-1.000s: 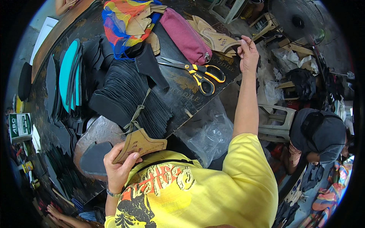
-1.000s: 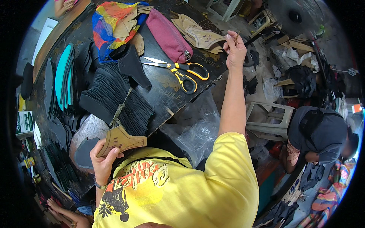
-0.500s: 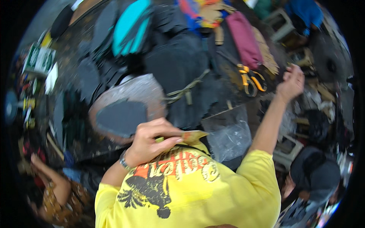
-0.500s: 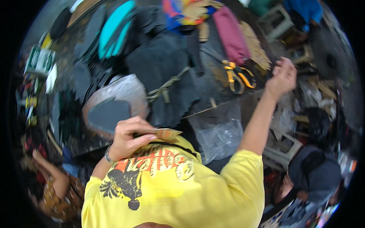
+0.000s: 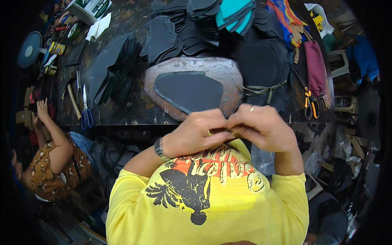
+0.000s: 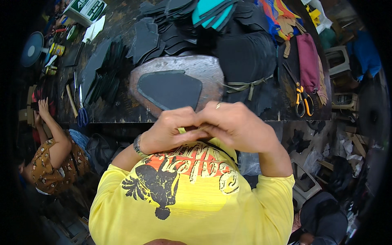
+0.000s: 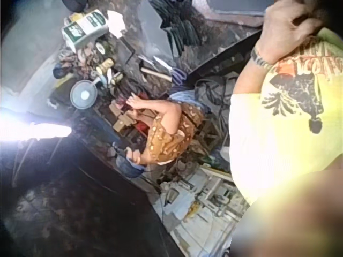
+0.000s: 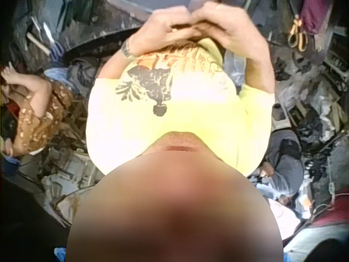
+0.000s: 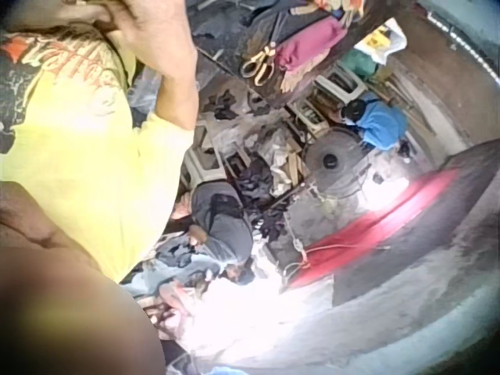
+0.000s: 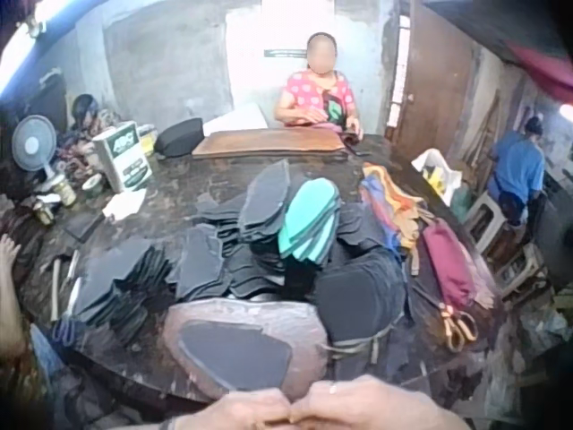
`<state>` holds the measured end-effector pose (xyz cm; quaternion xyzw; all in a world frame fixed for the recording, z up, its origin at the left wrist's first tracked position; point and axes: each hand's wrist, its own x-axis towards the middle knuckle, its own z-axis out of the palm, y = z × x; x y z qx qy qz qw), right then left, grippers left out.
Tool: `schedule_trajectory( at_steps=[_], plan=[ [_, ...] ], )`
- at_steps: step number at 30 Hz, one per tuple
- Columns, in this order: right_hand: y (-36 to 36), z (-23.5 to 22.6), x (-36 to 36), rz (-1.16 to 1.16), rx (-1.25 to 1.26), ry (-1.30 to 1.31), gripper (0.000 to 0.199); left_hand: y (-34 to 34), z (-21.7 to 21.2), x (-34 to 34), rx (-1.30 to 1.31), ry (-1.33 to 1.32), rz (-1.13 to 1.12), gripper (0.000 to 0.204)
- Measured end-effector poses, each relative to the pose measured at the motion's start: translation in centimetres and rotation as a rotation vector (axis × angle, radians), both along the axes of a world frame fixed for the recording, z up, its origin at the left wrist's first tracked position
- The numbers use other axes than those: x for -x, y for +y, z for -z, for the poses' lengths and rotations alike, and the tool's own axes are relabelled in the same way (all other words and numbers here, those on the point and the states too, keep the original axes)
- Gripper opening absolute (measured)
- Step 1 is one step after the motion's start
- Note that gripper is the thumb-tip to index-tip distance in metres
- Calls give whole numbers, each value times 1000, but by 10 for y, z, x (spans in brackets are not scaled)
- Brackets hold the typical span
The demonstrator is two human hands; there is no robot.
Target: The person removes black rubber pieces from a plastic bag and places them on a workbench. They then pick up and inspect several cardboard templates, comparing them to the rubber pieces and stacking them on the table.
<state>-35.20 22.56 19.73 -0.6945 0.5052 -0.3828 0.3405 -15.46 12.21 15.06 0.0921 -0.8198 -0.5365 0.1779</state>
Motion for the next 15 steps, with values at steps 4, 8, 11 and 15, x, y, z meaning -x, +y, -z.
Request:
schedule_trajectory(
  at_steps=[4,8,11,15],
  plan=[
    [-6,4,11,465,-69,-419,11,-34,1,-41,279,-55,-293,34],
    [-32,39,4,665,12,-862,16,-67,13,-72,556,-201,-490,53],
    [-44,68,-23,670,-121,-824,17,-76,24,-84,600,-284,-432,50],
    [-56,91,-46,718,-161,-621,20,-70,32,-86,526,-196,-485,45]
  ],
)
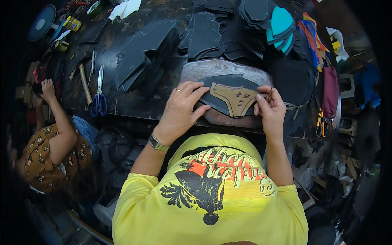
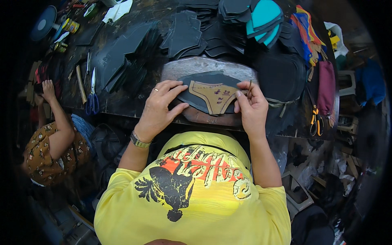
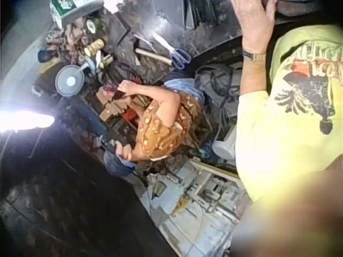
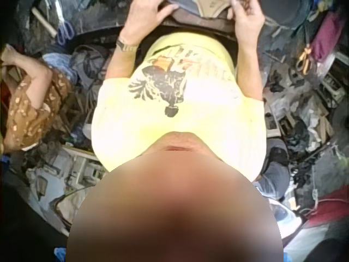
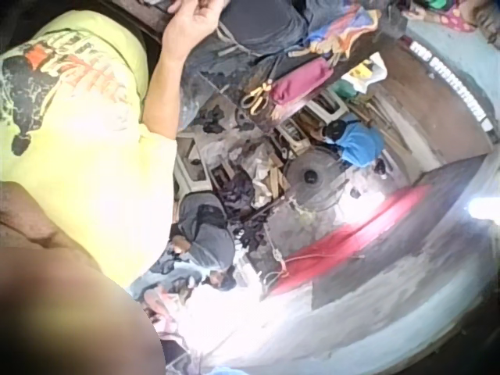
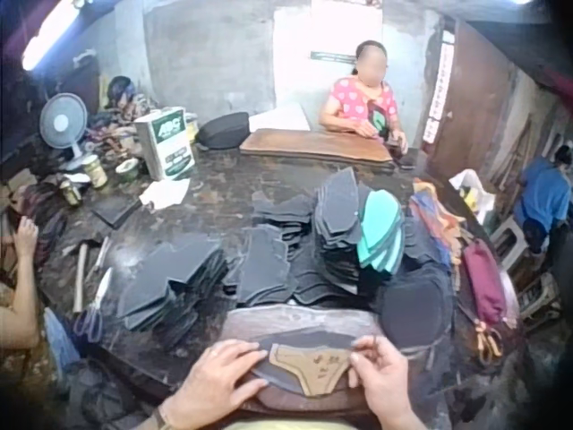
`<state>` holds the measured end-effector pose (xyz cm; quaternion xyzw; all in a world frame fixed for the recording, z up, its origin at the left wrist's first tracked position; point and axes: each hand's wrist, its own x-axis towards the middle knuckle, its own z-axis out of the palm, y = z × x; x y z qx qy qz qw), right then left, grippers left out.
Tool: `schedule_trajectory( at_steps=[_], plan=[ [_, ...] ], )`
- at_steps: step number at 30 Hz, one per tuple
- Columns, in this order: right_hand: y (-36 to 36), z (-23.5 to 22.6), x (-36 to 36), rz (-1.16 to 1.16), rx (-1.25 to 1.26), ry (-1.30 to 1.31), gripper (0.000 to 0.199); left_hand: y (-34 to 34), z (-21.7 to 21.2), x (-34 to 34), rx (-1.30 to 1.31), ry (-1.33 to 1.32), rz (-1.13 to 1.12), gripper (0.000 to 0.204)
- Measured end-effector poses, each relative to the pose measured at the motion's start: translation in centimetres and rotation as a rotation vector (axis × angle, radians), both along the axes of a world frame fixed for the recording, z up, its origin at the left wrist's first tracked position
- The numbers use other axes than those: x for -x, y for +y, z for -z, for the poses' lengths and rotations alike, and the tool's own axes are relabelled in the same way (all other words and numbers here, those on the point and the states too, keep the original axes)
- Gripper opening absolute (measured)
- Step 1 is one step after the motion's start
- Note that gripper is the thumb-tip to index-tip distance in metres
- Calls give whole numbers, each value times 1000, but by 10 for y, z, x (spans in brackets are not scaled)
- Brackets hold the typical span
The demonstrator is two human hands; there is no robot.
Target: The person removes black rubber pieces from a plastic bag and places them on a workbench. They then pick up and inspect several cardboard templates, comparing them to the rubber pieces and stacking them on the table.
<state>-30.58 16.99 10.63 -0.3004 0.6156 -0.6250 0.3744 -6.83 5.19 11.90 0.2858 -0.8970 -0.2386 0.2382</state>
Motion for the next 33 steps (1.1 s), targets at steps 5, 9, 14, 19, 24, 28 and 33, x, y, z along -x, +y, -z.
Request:
schedule_trajectory(
  at_steps=[5,9,14,19,24,28,33],
  plan=[
    [2,0,-1,-46,-78,129,24,2,2,2,-93,105,-69,48],
    [-4,-2,2,-80,-132,191,25,0,6,0,-74,90,-21,43],
    [-12,-5,4,-119,-204,225,26,-1,10,-2,-34,85,-7,36],
    [-9,-5,7,-133,-187,173,22,0,10,-1,-52,59,-21,34],
    [-9,-3,14,-109,-122,90,19,-2,8,-1,-52,53,-10,34],
    [-8,-13,39,113,57,-61,17,-3,7,-3,-72,63,-4,34],
    [-5,-22,66,162,165,-122,18,-6,8,-5,-69,72,9,31]
  ],
)
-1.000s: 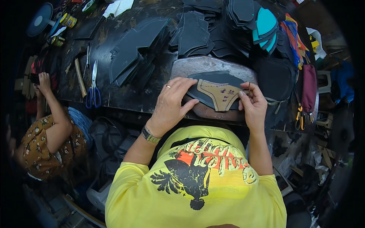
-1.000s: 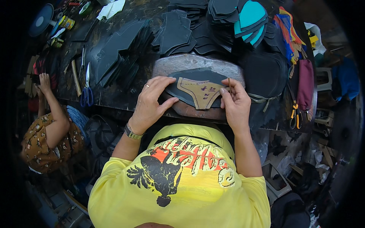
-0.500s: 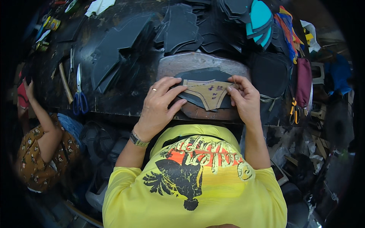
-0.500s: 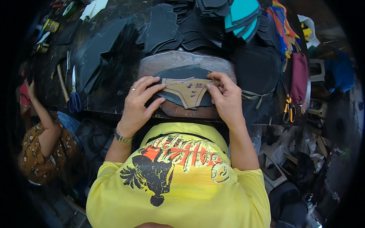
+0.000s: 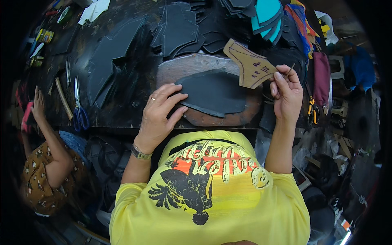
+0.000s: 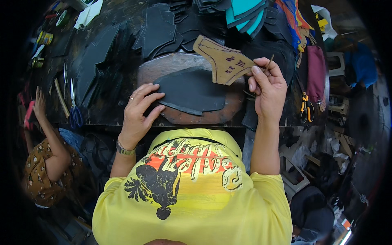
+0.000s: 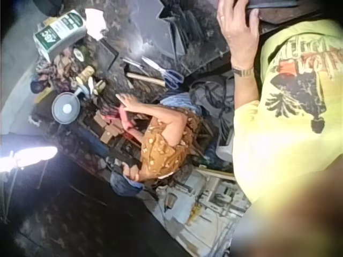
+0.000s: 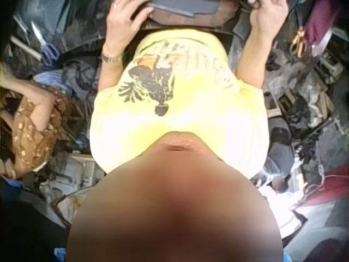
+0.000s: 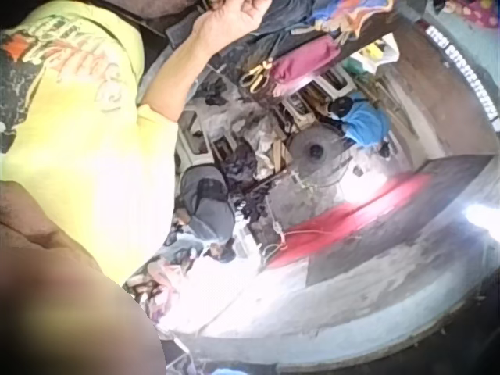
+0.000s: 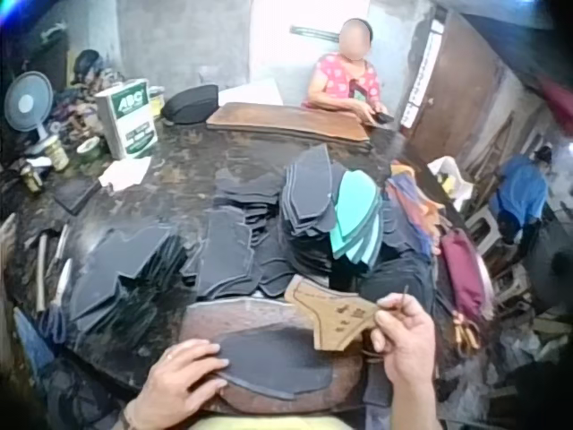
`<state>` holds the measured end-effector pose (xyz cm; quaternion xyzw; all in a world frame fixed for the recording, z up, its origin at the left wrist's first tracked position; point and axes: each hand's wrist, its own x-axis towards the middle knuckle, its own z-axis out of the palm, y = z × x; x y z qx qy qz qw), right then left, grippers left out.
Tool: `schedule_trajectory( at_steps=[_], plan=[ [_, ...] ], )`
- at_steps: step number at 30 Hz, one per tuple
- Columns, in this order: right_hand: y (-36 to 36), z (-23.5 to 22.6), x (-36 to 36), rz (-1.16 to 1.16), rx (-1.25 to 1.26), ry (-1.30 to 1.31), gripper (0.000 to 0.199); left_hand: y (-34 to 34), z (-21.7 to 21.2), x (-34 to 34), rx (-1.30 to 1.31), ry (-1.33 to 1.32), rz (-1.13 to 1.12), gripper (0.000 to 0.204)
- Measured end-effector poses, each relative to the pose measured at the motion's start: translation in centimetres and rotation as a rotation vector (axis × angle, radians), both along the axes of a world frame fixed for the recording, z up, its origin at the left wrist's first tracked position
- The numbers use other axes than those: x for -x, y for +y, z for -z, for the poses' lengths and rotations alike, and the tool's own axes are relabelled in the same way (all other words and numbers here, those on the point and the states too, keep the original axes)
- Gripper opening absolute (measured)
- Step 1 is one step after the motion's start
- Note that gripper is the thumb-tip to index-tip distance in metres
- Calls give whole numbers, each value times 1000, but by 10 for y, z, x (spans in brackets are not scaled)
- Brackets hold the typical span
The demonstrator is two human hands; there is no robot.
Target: The person removes black rubber pieces from a plastic bag and places them on a workbench. They then pick up and inspect several cardboard templates, comparing them to the rubber pieces and stacking them on the table.
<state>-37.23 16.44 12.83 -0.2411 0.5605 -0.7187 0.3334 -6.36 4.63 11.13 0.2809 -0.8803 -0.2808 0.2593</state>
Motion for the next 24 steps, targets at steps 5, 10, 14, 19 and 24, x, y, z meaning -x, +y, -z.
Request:
schedule_trajectory(
  at_steps=[5,10,14,19,24],
  plan=[
    [-3,4,-5,-63,4,-44,19,-2,-3,1,12,-17,-2,28],
    [-6,0,-17,-106,-40,-116,18,-1,-12,8,-102,91,-55,28],
    [-8,5,-34,-280,-161,-66,18,2,-12,17,-181,164,-50,29],
    [-10,15,-50,-287,-320,311,18,3,-7,17,-54,37,19,29],
    [-11,16,-52,-278,-377,423,19,7,-2,13,15,-28,35,28]
  ],
)
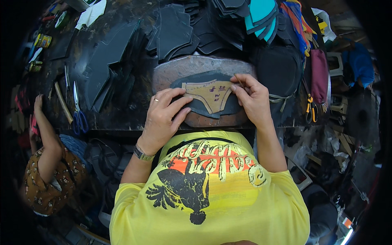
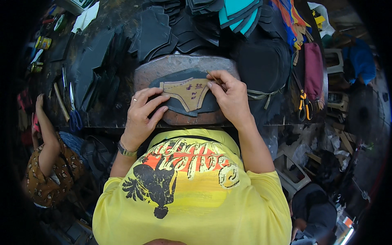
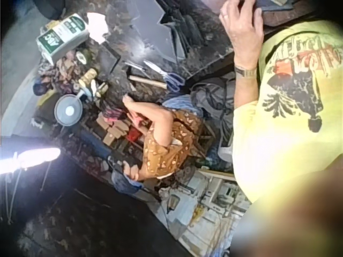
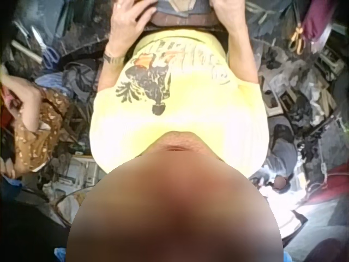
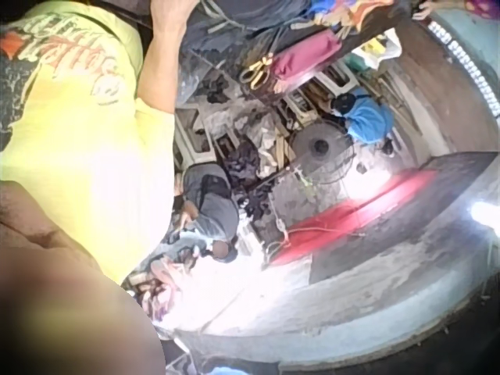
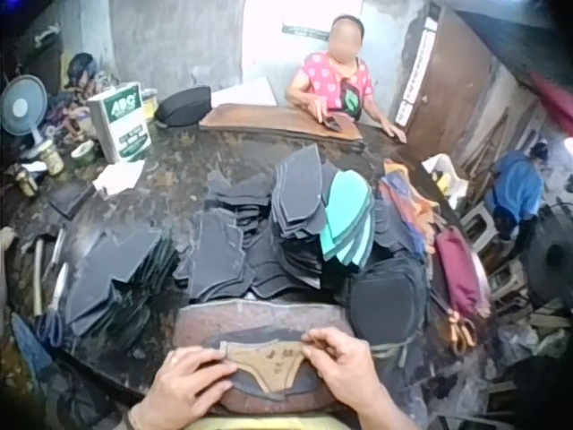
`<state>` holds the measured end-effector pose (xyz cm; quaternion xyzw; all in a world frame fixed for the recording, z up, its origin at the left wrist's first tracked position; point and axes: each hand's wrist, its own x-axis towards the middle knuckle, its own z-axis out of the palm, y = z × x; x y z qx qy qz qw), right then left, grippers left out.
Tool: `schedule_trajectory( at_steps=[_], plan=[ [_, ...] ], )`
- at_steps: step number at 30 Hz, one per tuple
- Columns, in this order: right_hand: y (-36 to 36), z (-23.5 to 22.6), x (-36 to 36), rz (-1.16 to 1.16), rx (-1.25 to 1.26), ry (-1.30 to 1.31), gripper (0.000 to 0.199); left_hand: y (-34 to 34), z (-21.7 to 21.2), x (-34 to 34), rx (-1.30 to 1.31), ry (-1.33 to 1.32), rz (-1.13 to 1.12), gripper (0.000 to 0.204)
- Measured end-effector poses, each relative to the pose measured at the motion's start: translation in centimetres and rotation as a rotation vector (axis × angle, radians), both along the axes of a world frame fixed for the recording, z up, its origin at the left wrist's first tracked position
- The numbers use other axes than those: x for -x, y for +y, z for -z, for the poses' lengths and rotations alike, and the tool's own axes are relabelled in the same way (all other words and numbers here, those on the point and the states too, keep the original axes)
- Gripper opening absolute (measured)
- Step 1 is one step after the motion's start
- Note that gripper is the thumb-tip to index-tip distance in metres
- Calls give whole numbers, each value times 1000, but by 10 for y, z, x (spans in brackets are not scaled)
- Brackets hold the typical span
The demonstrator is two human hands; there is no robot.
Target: The person removes black rubber pieces from a plastic bag and places them on a workbench. They then pick up and inspect several cardboard templates, comparing them to the rubber pieces and stacking them on the table.
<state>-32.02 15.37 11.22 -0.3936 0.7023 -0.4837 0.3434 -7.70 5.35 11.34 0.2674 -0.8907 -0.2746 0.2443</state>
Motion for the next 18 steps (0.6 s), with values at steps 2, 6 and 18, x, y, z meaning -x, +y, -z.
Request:
schedule_trajectory(
  at_steps=[2,6,18],
  plan=[
    [-1,0,1,-13,-11,38,19,-1,0,0,19,7,10,29],
    [-1,4,2,-59,19,170,22,0,-1,2,15,-14,-6,30],
    [-1,6,-1,-96,157,323,26,-2,12,12,55,58,-71,24]
  ],
)
